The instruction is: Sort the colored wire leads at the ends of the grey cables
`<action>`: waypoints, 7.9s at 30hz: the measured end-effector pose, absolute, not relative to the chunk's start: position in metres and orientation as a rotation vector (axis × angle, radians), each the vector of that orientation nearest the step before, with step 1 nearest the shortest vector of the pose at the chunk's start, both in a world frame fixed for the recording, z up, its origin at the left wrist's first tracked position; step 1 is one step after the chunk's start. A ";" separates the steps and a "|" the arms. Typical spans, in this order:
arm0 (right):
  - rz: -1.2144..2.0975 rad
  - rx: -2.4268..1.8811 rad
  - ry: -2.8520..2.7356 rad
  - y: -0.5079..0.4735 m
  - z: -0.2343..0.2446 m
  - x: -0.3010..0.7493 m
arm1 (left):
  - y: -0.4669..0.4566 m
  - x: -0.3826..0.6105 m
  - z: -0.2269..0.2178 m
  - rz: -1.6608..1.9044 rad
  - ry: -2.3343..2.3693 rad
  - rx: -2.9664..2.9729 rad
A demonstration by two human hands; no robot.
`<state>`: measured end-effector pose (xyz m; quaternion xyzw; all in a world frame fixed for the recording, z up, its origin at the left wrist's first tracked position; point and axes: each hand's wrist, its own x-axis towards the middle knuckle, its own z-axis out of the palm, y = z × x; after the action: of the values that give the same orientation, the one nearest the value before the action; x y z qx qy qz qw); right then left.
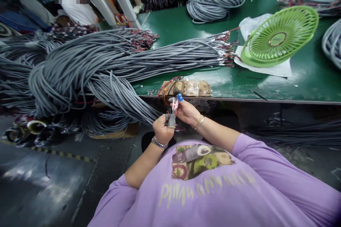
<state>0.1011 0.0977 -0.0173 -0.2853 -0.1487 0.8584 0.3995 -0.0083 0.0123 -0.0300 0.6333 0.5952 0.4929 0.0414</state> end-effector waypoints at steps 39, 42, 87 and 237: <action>2.268 -0.636 -0.355 0.099 -0.025 0.102 | 0.016 -0.008 -0.019 1.572 1.928 1.977; 2.249 -0.664 -0.330 0.099 -0.024 0.101 | 0.016 -0.009 -0.021 1.548 1.935 1.956; 2.192 -0.707 -0.847 0.056 -0.025 0.120 | -0.001 -0.026 -0.034 1.445 1.968 2.409; 0.350 -1.629 -1.927 0.150 0.009 0.289 | 0.233 -0.074 0.048 -0.031 2.114 2.577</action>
<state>0.2888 0.1504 0.0092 -0.6114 -0.7234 0.1314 0.2928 -0.0744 0.2331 0.0479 0.7696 0.6312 -0.0092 -0.0958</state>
